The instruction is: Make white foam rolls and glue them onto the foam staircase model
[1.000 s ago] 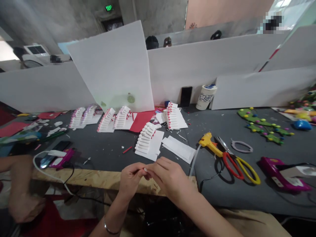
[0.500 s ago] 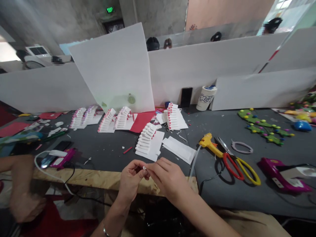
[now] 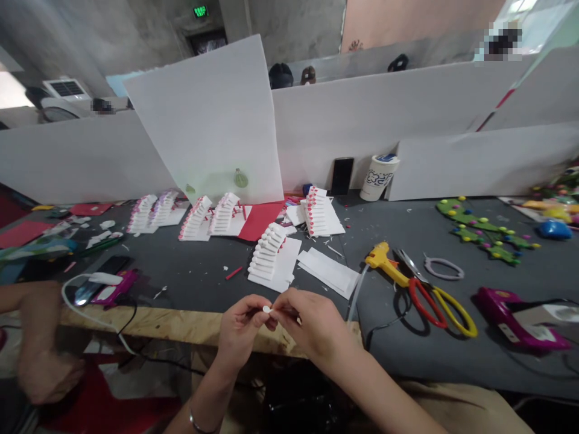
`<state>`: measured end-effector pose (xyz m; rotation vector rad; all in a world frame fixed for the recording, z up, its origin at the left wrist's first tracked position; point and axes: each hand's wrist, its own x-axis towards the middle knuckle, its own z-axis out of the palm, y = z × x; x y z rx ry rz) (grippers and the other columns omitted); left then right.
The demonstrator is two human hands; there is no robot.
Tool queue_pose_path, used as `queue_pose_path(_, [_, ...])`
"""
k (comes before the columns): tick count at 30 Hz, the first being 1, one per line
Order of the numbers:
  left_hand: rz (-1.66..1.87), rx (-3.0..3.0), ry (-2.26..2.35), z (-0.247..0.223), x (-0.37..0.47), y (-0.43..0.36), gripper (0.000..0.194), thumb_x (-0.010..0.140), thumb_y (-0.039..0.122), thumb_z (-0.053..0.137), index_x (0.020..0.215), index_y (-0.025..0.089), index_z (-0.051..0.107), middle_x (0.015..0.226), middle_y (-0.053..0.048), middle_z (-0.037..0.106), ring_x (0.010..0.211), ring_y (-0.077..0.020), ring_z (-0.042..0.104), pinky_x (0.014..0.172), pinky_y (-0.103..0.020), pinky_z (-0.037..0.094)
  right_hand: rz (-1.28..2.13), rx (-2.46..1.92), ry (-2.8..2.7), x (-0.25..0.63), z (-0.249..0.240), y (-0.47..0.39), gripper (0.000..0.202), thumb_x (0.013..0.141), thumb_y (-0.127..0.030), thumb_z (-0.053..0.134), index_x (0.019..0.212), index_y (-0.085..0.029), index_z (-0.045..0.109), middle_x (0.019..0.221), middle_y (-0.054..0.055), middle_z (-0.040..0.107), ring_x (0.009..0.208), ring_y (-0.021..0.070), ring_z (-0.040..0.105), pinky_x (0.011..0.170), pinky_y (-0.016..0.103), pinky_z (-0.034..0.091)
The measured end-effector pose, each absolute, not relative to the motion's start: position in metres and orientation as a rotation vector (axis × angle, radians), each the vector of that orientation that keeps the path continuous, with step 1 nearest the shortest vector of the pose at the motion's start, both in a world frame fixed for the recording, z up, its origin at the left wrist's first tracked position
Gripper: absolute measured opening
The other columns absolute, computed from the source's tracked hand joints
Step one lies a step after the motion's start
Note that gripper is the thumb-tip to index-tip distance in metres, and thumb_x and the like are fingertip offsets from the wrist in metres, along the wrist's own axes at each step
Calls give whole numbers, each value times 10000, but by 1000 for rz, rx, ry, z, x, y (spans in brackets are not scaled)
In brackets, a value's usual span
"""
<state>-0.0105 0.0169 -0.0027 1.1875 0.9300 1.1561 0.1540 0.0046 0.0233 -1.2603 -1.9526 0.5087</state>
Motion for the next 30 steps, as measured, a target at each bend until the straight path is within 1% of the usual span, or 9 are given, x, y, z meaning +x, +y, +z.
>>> queue_pose_path(4, [1157,1388,899,0,-13,16,263,798,408,665,807,145,673,666,-28,654,552,-124,606,559,-238,507,478,-1256,-1982,157,30,5,110,854,-207,572,753,-237,605,658,-35,691,553,106,627,543,194,474])
queue_pose_path(7, [1146,1568,877,3,-17,15,237,860,371,597,814,156,682,678,-32,653,587,-124,602,605,-239,496,463,-1242,-1982,158,32,4,77,847,-207,577,781,-236,605,673,-30,695,567,111,636,543,197,473])
queue_pose_path(10, [1075,1715,855,5,-22,16,283,904,360,533,790,159,696,679,-44,660,644,-133,606,679,-250,487,488,-1215,-1995,159,33,4,56,831,-183,598,816,-237,605,694,-36,701,579,105,639,547,189,470])
queue_pose_path(12, [1045,1703,810,3,-24,17,301,900,391,540,815,159,713,677,-47,663,644,-135,606,680,-252,483,524,-1219,-1990,158,33,3,68,813,-176,622,792,-234,593,678,-44,693,562,101,630,531,182,461])
queue_pose_path(15, [1035,1535,730,-3,-26,21,294,781,449,690,815,160,732,662,-41,663,593,-129,592,606,-241,477,596,-1258,-1963,158,32,2,128,768,-169,674,735,-229,566,624,-63,665,519,90,605,487,166,430])
queue_pose_path(18, [1020,1409,742,-7,-26,24,305,604,417,838,708,151,731,644,-40,661,586,-132,592,570,-235,479,651,-1250,-1993,159,30,3,149,740,-159,703,710,-225,573,610,-72,660,520,85,600,482,157,414])
queue_pose_path(20, [991,1330,769,-8,-25,24,302,565,390,862,661,143,716,627,-35,651,552,-127,589,533,-233,483,662,-1236,-2019,160,30,4,128,749,-160,692,707,-223,588,615,-67,662,528,86,602,489,159,414])
queue_pose_path(25, [920,1198,755,-6,-23,24,350,621,447,813,677,123,691,566,-19,619,440,-105,555,435,-214,465,708,-1202,-2071,164,32,7,107,786,-120,629,750,-220,622,672,-48,683,595,92,630,548,161,440])
queue_pose_path(30, [976,1420,832,-3,-21,23,344,779,460,680,768,118,720,572,-24,619,480,-96,552,499,-210,485,591,-1225,-2084,164,30,7,99,814,-119,591,801,-213,618,735,-11,699,656,116,650,600,187,473])
